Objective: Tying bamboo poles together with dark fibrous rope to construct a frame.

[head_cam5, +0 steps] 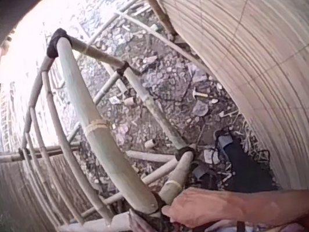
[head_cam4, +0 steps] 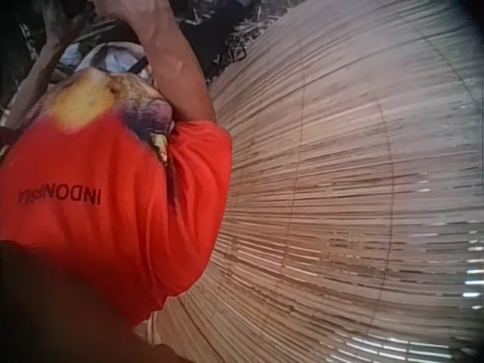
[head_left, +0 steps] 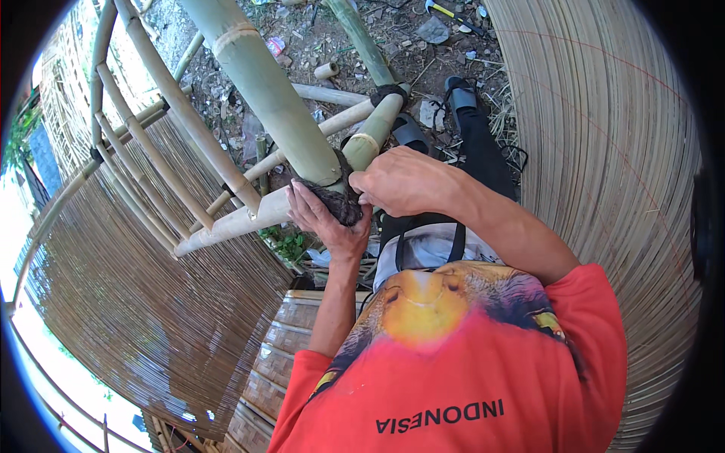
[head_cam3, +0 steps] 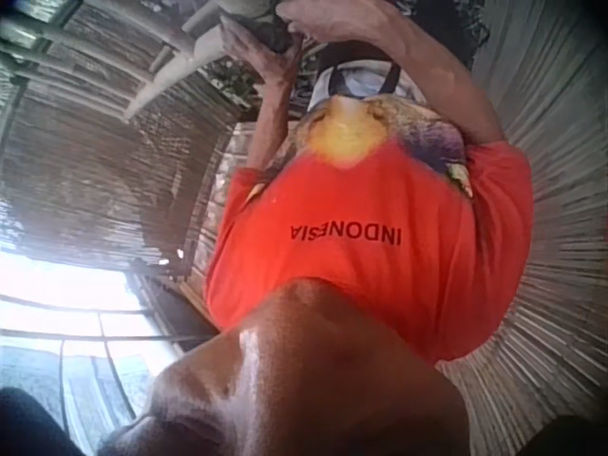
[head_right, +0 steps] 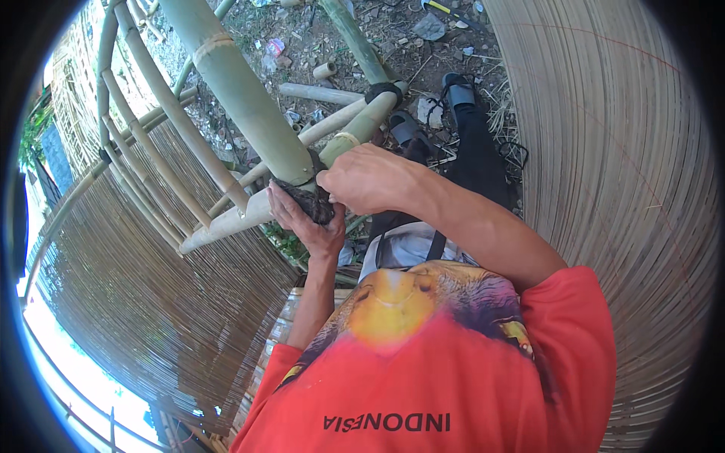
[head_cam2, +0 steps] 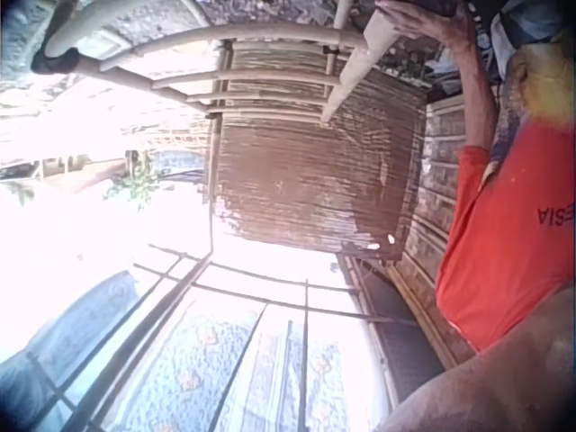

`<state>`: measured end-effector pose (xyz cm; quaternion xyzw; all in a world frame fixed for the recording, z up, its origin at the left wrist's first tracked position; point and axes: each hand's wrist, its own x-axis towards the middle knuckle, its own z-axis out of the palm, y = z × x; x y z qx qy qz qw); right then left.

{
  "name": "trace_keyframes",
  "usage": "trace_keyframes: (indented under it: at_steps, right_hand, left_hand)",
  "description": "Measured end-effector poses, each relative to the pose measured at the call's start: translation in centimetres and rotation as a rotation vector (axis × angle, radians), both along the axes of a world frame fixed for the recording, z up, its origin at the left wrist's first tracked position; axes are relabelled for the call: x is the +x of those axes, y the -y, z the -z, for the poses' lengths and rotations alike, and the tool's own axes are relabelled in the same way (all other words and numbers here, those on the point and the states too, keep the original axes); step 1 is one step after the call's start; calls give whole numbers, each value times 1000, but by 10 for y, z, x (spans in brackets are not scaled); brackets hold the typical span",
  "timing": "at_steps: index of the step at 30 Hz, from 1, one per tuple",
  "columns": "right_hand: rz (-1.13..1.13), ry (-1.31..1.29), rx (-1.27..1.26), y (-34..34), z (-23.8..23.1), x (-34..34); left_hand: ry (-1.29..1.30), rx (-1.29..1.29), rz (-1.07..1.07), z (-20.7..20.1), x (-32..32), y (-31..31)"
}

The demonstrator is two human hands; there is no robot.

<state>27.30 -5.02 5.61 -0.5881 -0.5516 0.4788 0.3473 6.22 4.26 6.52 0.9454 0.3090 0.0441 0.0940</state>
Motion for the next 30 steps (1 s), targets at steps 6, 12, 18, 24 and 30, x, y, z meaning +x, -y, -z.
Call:
trace_keyframes:
  at_steps: [6, 12, 18, 24, 30]
  right_hand:
    - [-6, -97, -296, 8, 2, 45]
    - [180, 126, 169, -13, -14, 70]
    - [3, 442, 435, -93, -41, 47]
    - [-170, 456, 441, -141, -31, 20]
    - [-457, 521, 262, -184, -43, 9]
  left_hand:
    - [26, 56, -54, 5, -3, -1]
    - [11, 38, -101, -3, 1, 1]
    - [19, 13, -127, -1, 0, -1]
    - [69, -22, -168, -7, -4, -4]
    - [509, -705, -338, -37, -38, -41]
